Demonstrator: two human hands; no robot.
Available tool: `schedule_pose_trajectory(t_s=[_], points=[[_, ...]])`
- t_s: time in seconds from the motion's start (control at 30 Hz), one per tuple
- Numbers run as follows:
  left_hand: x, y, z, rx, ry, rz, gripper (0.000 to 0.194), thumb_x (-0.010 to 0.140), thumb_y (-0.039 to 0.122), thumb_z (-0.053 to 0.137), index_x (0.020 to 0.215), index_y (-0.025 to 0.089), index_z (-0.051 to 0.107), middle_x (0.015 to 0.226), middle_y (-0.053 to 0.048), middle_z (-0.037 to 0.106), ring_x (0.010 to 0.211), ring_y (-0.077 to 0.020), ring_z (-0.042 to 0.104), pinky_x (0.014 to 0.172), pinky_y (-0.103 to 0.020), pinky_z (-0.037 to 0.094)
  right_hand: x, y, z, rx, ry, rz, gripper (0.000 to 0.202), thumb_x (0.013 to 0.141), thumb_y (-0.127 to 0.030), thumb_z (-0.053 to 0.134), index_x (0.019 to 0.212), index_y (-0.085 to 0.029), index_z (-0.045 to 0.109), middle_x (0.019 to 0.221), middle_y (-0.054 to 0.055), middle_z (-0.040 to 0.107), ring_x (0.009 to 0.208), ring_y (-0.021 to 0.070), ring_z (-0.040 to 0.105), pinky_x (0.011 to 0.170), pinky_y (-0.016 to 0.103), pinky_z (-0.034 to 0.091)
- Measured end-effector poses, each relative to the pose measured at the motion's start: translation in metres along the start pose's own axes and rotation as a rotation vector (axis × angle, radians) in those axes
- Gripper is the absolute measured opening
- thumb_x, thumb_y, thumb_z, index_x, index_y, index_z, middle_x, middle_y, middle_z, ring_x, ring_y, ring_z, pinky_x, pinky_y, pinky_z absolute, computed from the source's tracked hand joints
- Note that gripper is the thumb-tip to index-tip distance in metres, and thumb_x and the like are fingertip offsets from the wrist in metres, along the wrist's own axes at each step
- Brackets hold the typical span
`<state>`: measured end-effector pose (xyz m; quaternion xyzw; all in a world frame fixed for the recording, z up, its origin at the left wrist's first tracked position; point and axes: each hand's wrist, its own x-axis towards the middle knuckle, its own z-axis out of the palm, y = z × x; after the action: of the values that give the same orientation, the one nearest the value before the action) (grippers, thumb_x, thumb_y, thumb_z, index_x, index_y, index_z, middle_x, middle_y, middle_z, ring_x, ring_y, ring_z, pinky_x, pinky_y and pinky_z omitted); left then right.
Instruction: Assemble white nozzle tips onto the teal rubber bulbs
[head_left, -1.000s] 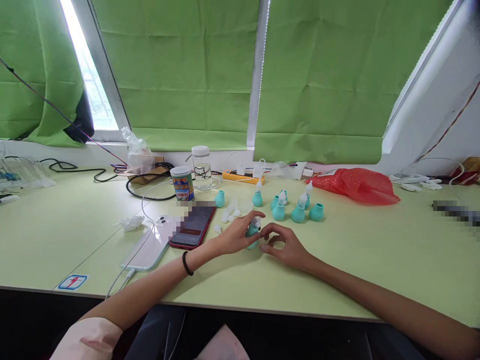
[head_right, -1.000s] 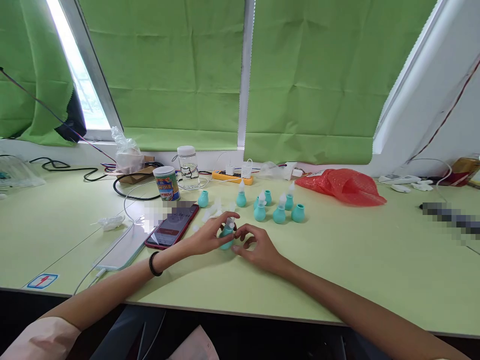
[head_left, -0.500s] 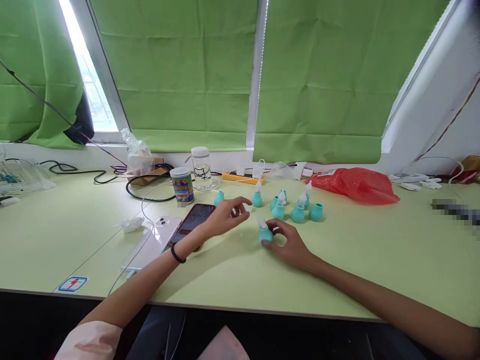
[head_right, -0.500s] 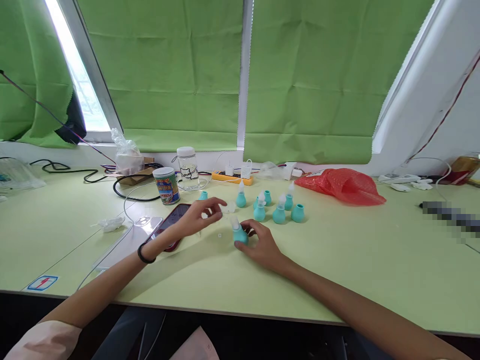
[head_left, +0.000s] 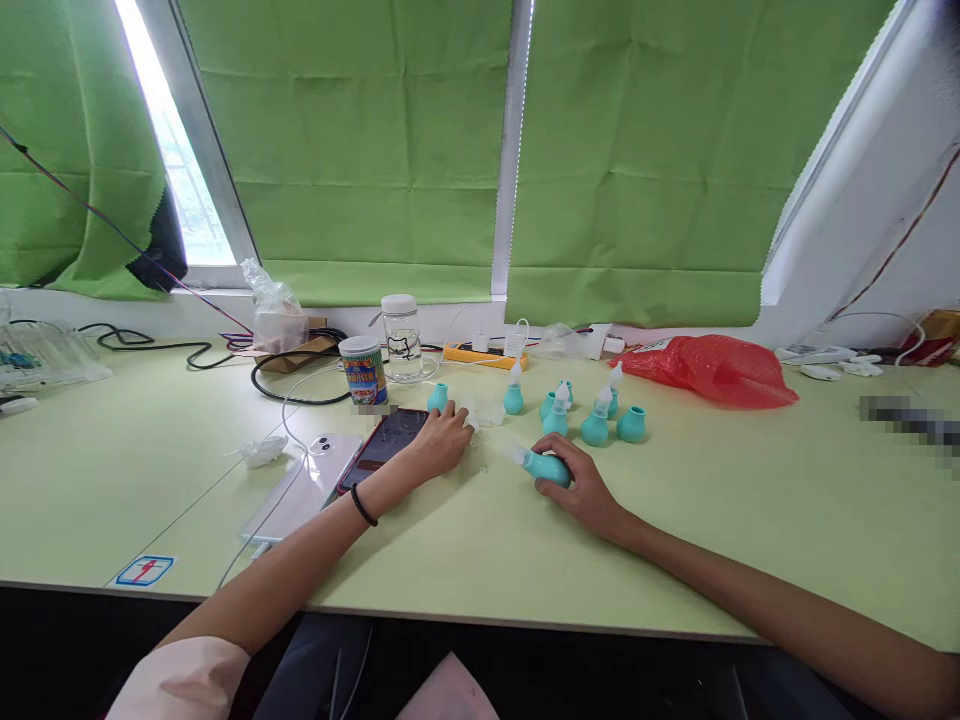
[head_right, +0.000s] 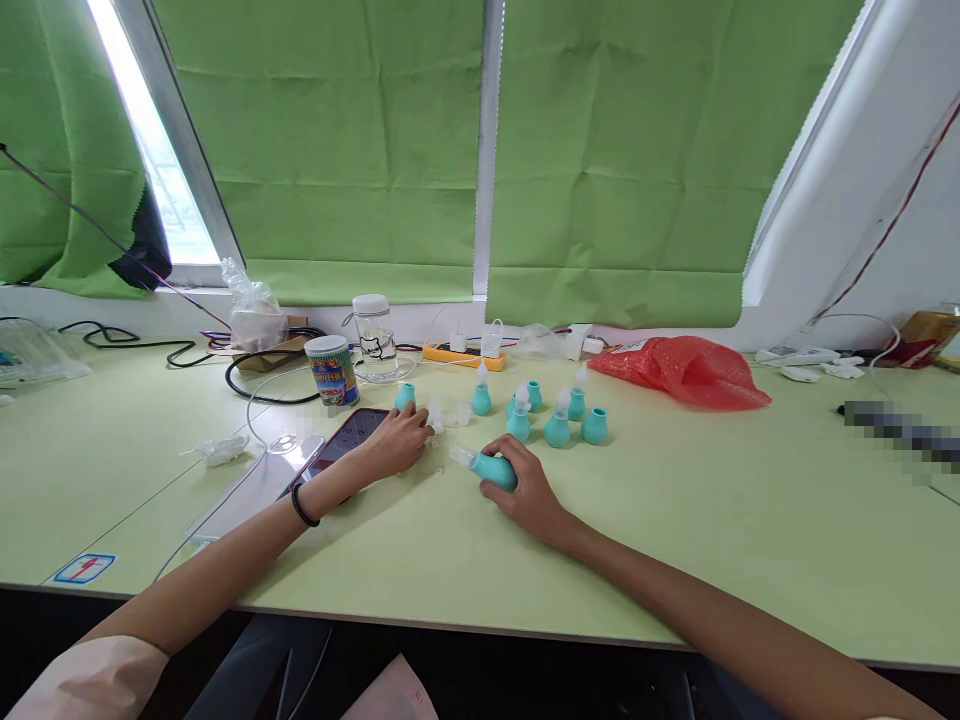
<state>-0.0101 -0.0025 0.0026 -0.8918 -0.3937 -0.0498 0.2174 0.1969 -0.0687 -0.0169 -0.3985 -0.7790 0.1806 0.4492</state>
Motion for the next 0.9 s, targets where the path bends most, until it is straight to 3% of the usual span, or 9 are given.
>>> schedule_pose_trajectory(t_s=[0.27, 0.47, 0.53, 0.7, 0.9], points=[[0.002, -0.001, -0.007, -0.156, 0.116, -0.021, 0.024, 0.07, 0.012, 0.043, 0.093, 0.016, 0.05, 0.082, -0.008, 0.054, 0.085, -0.0224, 0.044, 0.069, -0.035, 0.035, 0.0, -0.001, 0.0, 0.009, -0.006, 0.048, 0.018, 0.061, -0.016, 0.05, 0.079, -0.019, 0.048, 0.076, 0.001, 0.048, 0.068, 0.0147, 0.044, 0.06, 0.025, 0.034], [0.0, 0.006, -0.023, -0.665, 0.323, -0.018, 0.021, 0.065, 0.015, 0.048, 0.086, 0.015, 0.048, 0.081, -0.003, 0.051, 0.076, -0.0129, 0.048, 0.069, -0.025, 0.041, -0.001, 0.0, -0.001, 0.027, -0.026, 0.126, 0.02, 0.062, -0.018, 0.048, 0.081, -0.019, 0.048, 0.072, -0.001, 0.049, 0.064, 0.013, 0.043, 0.056, 0.023, 0.034], [-0.001, 0.011, -0.026, -0.857, 0.31, -0.02, 0.021, 0.062, 0.015, 0.051, 0.083, 0.015, 0.048, 0.079, -0.002, 0.049, 0.072, -0.0109, 0.049, 0.064, -0.023, 0.044, -0.001, 0.0, -0.001, 0.025, -0.025, 0.134, 0.019, 0.061, -0.018, 0.048, 0.08, -0.018, 0.049, 0.071, -0.001, 0.049, 0.062, 0.0128, 0.043, 0.055, 0.023, 0.034], [-0.001, 0.018, -0.021, -1.31, 0.14, -0.03, 0.019, 0.06, 0.02, 0.058, 0.075, 0.013, 0.05, 0.075, -0.002, 0.049, 0.068, -0.0095, 0.05, 0.055, -0.019, 0.046, 0.0, 0.002, -0.001, -0.008, -0.017, 0.132, 0.016, 0.06, -0.017, 0.047, 0.076, -0.018, 0.049, 0.064, -0.002, 0.048, 0.056, 0.0115, 0.042, 0.051, 0.022, 0.034], [0.001, 0.016, -0.018, -1.569, 0.083, -0.096, 0.028, 0.052, 0.025, 0.068, 0.073, 0.009, 0.059, 0.075, -0.004, 0.055, 0.066, -0.0118, 0.053, 0.059, -0.024, 0.048, -0.001, 0.001, -0.001, -0.066, 0.009, 0.105, 0.013, 0.06, -0.019, 0.05, 0.074, -0.019, 0.049, 0.064, -0.002, 0.049, 0.056, 0.0117, 0.044, 0.051, 0.023, 0.036]])
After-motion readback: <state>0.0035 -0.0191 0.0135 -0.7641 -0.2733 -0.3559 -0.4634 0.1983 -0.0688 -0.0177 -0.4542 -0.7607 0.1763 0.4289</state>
